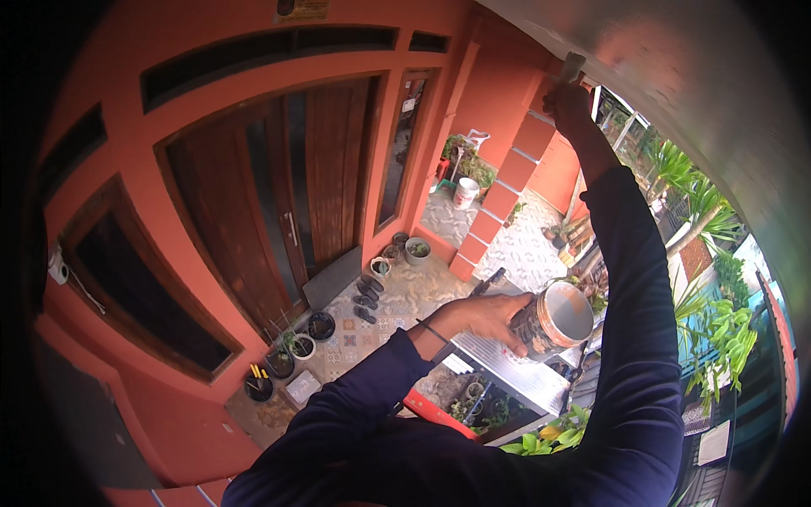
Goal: The person stands on a ladder and uses a paintbrush to apply white paint to a ceiling overhang. They repeatedly dip the brush into a paint can and stroke the ceiling surface.
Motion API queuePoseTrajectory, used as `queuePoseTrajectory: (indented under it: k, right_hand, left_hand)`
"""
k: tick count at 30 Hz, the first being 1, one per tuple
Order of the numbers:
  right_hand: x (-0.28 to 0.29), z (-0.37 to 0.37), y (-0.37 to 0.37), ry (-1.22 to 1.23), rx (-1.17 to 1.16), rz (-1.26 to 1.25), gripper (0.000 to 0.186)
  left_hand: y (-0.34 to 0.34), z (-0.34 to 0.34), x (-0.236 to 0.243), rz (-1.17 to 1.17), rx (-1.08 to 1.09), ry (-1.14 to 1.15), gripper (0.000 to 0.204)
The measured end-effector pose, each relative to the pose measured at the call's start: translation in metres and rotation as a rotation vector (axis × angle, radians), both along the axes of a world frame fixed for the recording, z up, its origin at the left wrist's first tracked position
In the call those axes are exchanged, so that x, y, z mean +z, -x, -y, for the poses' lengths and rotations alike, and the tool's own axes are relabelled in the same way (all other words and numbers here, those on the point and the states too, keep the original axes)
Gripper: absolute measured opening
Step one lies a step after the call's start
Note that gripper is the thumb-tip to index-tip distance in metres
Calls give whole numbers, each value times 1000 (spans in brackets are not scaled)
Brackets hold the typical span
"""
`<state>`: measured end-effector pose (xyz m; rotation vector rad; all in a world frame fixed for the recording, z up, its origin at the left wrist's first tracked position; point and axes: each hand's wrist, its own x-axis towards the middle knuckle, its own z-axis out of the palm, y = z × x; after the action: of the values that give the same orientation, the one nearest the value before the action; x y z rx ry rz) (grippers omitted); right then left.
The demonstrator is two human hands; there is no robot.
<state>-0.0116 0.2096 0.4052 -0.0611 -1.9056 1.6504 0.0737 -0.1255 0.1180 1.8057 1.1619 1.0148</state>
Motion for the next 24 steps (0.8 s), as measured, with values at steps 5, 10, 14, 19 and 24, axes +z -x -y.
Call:
queuePoseTrajectory:
  k: [5,10,14,19,24]
  right_hand:
    - [0,78,-9,-32,-13,-316,12]
    - [-11,207,-28,-200,-137,-233,11]
    - [-22,278,-49,-326,-164,-164,13]
    - [-33,311,-60,-851,-195,-316,19]
    - [-17,320,-58,-1115,-282,-597,16]
  left_hand:
    - [-1,-4,-3,26,-23,2,106]
    - [-1,-10,-10,55,-46,-52,107]
    - [-1,-14,-15,32,-47,-42,107]
    - [0,-13,-13,17,-49,-41,108]
    - [0,-9,-8,5,-42,-28,108]
